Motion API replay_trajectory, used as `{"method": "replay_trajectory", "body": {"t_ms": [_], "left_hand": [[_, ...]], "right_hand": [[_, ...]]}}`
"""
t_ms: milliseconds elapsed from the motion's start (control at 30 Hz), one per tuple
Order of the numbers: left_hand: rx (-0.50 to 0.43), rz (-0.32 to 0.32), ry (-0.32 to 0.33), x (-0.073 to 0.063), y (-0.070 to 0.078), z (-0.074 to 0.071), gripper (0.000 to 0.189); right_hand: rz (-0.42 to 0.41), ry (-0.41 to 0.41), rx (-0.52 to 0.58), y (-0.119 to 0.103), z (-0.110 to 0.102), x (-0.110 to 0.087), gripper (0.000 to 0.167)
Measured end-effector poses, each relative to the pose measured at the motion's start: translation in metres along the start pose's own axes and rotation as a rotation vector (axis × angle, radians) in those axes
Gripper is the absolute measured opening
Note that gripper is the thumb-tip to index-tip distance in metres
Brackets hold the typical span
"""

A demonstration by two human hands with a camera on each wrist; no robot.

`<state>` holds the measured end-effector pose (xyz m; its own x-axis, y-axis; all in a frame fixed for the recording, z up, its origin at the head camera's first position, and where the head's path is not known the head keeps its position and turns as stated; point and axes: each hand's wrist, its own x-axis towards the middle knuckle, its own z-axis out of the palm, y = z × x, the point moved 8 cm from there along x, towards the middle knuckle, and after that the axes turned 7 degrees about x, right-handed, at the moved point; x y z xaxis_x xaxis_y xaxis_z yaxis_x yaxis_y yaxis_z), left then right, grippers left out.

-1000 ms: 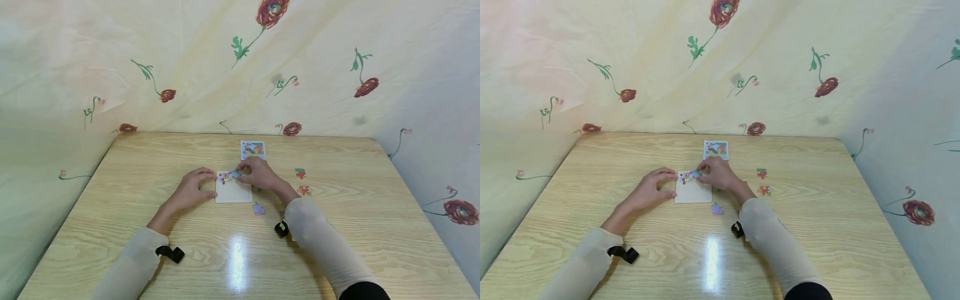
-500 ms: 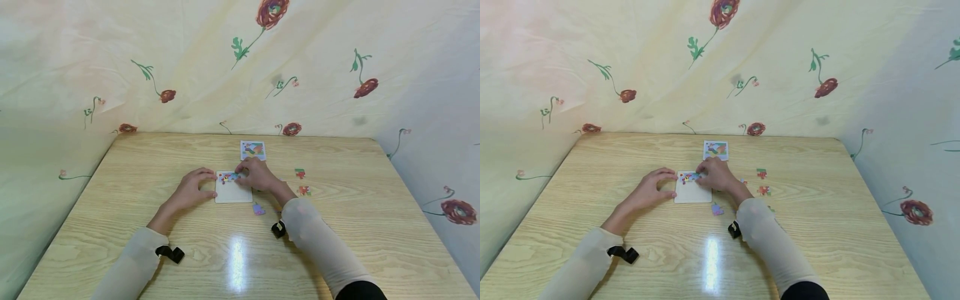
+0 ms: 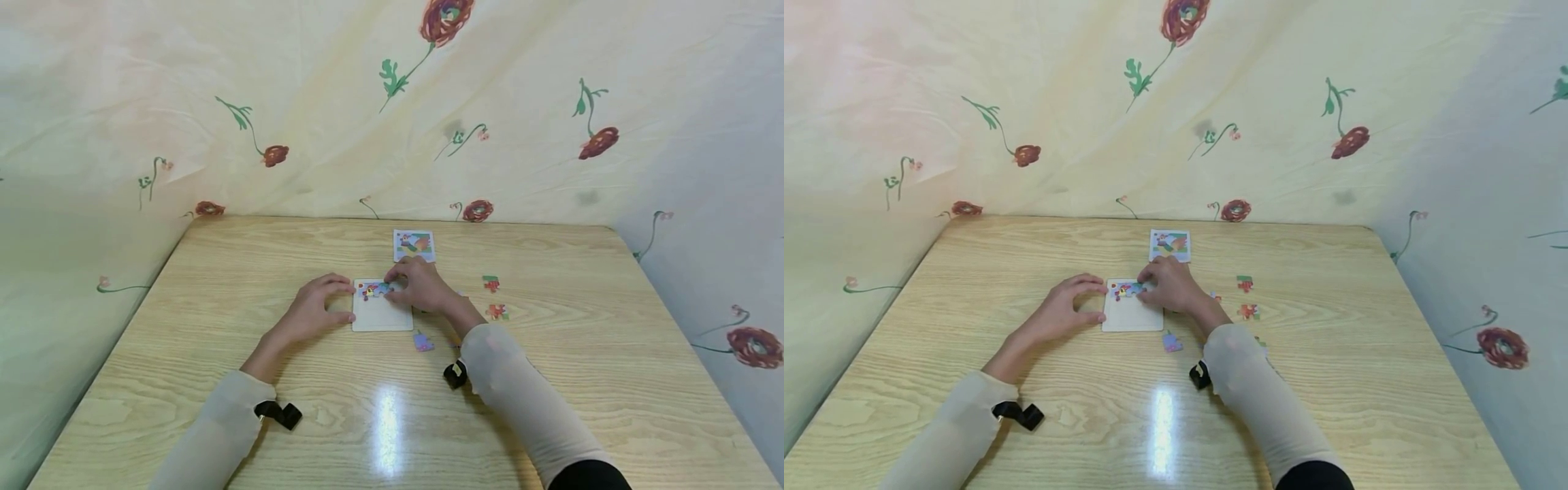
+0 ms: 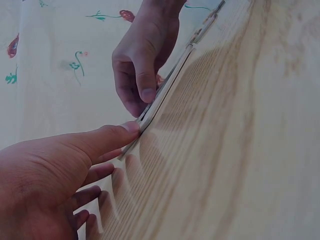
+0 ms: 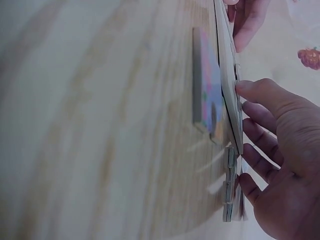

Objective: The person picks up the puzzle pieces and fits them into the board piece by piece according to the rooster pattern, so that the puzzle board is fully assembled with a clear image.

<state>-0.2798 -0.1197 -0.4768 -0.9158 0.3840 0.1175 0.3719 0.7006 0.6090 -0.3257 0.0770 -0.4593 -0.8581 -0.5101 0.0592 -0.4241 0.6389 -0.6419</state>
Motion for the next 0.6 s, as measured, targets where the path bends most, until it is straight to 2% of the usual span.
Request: {"method": "replay_trajectory", "body": {"t_ms": [233,467,600], "left_hand": [[-0.002,-0.009,0.002,0.0004,0.0001,-0.0016,0.049],[0.003,-0.015,-0.005,0.0012,-0.0014,0.0002,0.049],[0.0,-0.02,-0.013,0.0018,-0.0015,0.0011,0.049]], "right_hand": [[0.001,0.013,0.052,0.0009,0.0001,0.0036,0.024],[-0.027,0.046,0.06,-0.0023,0.0005,0.0065,0.02],[-0.016,0.051,0.05,-0.0031,0.0015,0.0075,0.019]]}}
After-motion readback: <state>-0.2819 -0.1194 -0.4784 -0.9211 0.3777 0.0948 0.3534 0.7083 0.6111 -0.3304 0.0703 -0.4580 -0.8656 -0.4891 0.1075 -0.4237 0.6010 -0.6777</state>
